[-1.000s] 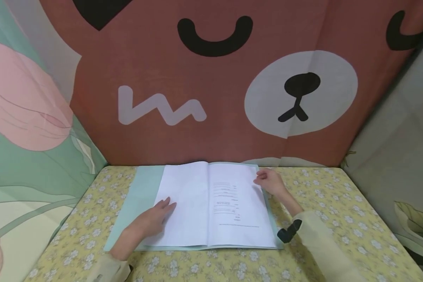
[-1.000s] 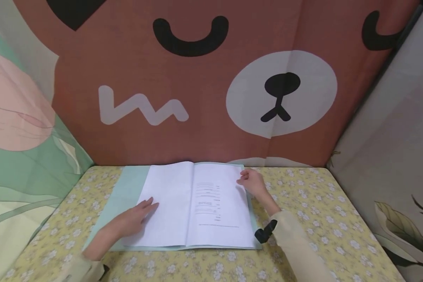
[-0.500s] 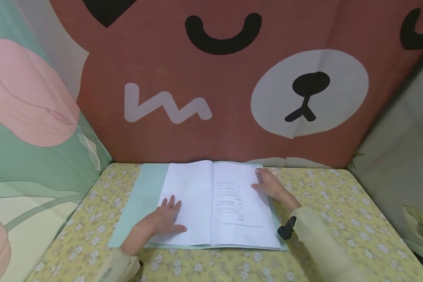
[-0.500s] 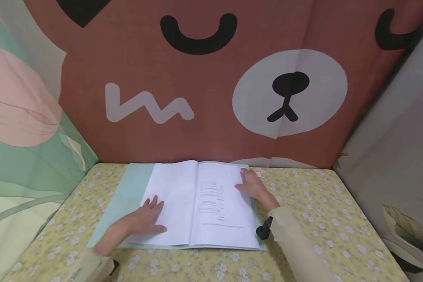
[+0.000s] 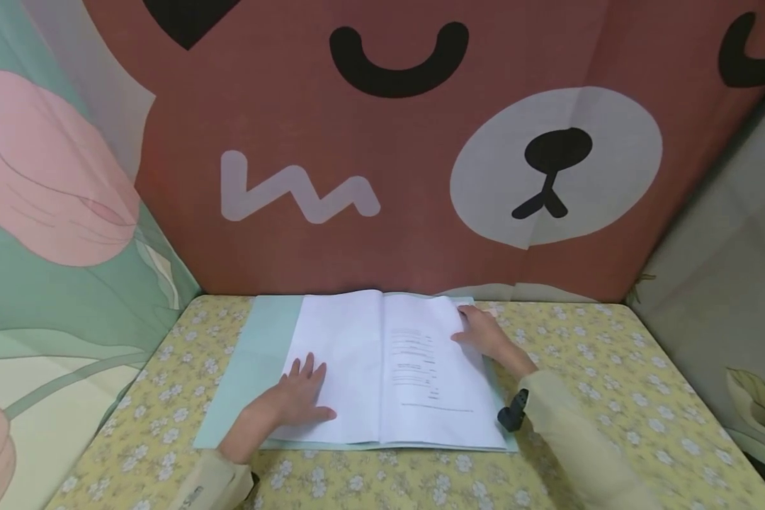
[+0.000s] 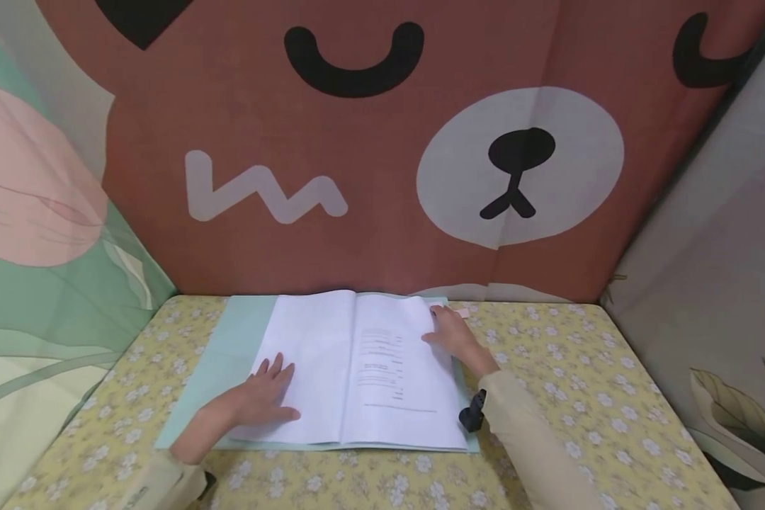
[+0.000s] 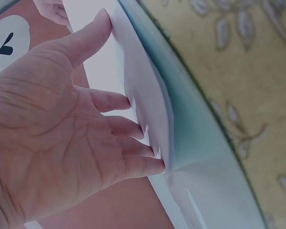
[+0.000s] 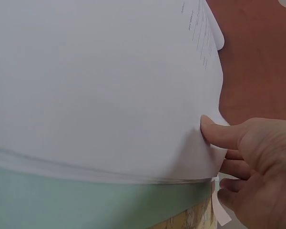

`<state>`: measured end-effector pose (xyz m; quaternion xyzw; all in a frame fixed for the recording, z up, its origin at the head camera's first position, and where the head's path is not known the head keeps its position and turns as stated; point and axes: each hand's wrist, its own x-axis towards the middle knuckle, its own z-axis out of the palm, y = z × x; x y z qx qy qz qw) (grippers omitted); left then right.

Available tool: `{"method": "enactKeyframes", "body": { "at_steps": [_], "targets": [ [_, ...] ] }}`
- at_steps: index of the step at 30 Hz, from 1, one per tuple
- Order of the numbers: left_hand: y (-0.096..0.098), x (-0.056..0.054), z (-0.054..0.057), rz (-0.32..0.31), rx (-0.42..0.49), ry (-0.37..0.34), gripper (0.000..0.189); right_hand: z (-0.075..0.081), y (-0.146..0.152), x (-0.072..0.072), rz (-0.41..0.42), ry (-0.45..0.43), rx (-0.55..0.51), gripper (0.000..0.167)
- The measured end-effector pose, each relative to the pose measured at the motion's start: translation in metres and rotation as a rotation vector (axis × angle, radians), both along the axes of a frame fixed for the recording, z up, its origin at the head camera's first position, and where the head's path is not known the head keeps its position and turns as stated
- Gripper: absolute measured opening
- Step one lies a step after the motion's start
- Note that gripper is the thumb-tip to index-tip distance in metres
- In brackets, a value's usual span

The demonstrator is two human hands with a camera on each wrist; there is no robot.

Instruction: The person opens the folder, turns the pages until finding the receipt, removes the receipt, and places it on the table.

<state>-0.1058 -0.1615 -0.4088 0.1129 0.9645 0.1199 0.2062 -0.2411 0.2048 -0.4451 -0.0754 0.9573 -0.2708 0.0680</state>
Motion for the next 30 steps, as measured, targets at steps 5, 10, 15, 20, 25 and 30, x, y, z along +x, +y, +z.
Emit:
{"method": "enactKeyframes", "body": {
  "at_steps": [5,10,15,20,25,30],
  "targets": [
    [0.000,0.001,-0.001,0.013,-0.003,-0.003,0.092,-0.002,-0.001,0.002,0.023,0.021,-0.012,0.060],
    [-0.001,0.002,0.002,0.011,0.004,-0.012,0.092,-0.002,-0.003,0.004,0.017,0.011,-0.030,0.049],
    [0.000,0.001,0.003,0.003,0.012,-0.013,0.091,0.002,-0.002,0.006,0.018,0.037,-0.045,0.043],
    [0.000,0.001,0.002,0.000,0.025,-0.013,0.092,0.008,-0.002,0.010,0.016,0.088,-0.111,0.041],
    [0.000,0.001,0.002,0.003,0.038,-0.010,0.092,0.008,-0.002,0.012,-0.055,0.123,-0.214,0.035],
    [0.000,0.001,-0.001,-0.002,0.032,-0.009,0.092,0.008,-0.004,0.011,-0.089,0.089,-0.244,0.039]
  ]
}}
